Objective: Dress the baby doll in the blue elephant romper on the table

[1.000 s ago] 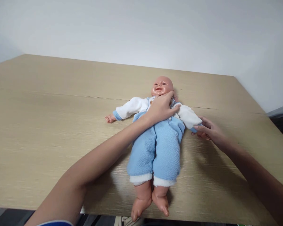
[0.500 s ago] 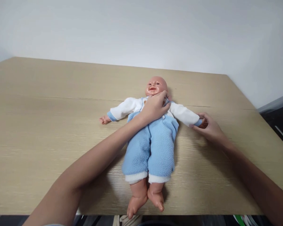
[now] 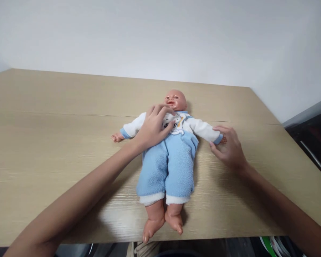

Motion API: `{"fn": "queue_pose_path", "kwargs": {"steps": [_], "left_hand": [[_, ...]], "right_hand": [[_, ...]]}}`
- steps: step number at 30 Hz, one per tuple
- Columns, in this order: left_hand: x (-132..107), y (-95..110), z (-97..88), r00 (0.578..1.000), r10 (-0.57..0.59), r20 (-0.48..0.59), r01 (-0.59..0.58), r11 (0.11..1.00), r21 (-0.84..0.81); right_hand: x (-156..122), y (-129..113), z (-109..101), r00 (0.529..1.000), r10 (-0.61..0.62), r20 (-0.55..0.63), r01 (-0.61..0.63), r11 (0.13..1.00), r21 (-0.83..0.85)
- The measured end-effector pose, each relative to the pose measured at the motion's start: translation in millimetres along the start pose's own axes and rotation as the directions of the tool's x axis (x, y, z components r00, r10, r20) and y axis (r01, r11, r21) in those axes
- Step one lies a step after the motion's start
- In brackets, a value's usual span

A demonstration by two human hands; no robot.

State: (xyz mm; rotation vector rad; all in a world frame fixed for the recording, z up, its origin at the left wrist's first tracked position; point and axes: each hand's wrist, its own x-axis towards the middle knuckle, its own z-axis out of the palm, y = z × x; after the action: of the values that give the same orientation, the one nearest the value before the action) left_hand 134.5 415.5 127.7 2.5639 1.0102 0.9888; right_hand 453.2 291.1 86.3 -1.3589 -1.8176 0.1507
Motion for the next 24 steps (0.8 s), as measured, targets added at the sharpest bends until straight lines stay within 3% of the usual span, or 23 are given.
{"fn": "queue_pose_path", "kwargs": {"steps": [4, 8, 12, 15, 17, 21, 24], "left_hand": [[-43.7, -21.2, -13.1, 0.996, -0.090, -0.007, 0.089, 0.991, -0.097], [-70.5, -38.1, -16.5, 0.961, -0.275, 0.019, 0.274, 0.947, -0.167], [-74.8, -38.5, -19.4, 0.924, -0.363, 0.121, 0.379, 0.914, -0.146], [-72.7, -37.1, -21.2, 0.909, -0.386, 0.158, 0.410, 0.896, -0.170], [-71.7, -38.4, -22.4, 0.901, -0.397, 0.176, 0.428, 0.881, -0.201], [-71.3, -44.2, -27.1, 0.893, -0.376, 0.247, 0.443, 0.834, -0.329], [-71.9, -48.2, -31.7, 0.891, -0.334, 0.309, 0.444, 0.786, -0.431]], "right_hand": [[2.6, -32.6, 20.6, 0.969, 0.129, 0.212, -0.196, 0.922, 0.335], [24.8, -28.5, 37.7, 0.911, 0.181, 0.370, -0.321, 0.875, 0.362], [50.5, -16.2, 37.9, 0.858, 0.121, 0.499, -0.288, 0.917, 0.274], [55.5, -16.6, 37.1, 0.829, 0.062, 0.556, -0.277, 0.910, 0.310], [51.6, -17.0, 40.7, 0.816, 0.082, 0.573, -0.355, 0.853, 0.383], [39.8, -9.8, 54.9, 0.759, 0.271, 0.592, -0.609, 0.617, 0.498], [36.5, -6.5, 61.1, 0.757, 0.305, 0.578, -0.628, 0.585, 0.514]]}}
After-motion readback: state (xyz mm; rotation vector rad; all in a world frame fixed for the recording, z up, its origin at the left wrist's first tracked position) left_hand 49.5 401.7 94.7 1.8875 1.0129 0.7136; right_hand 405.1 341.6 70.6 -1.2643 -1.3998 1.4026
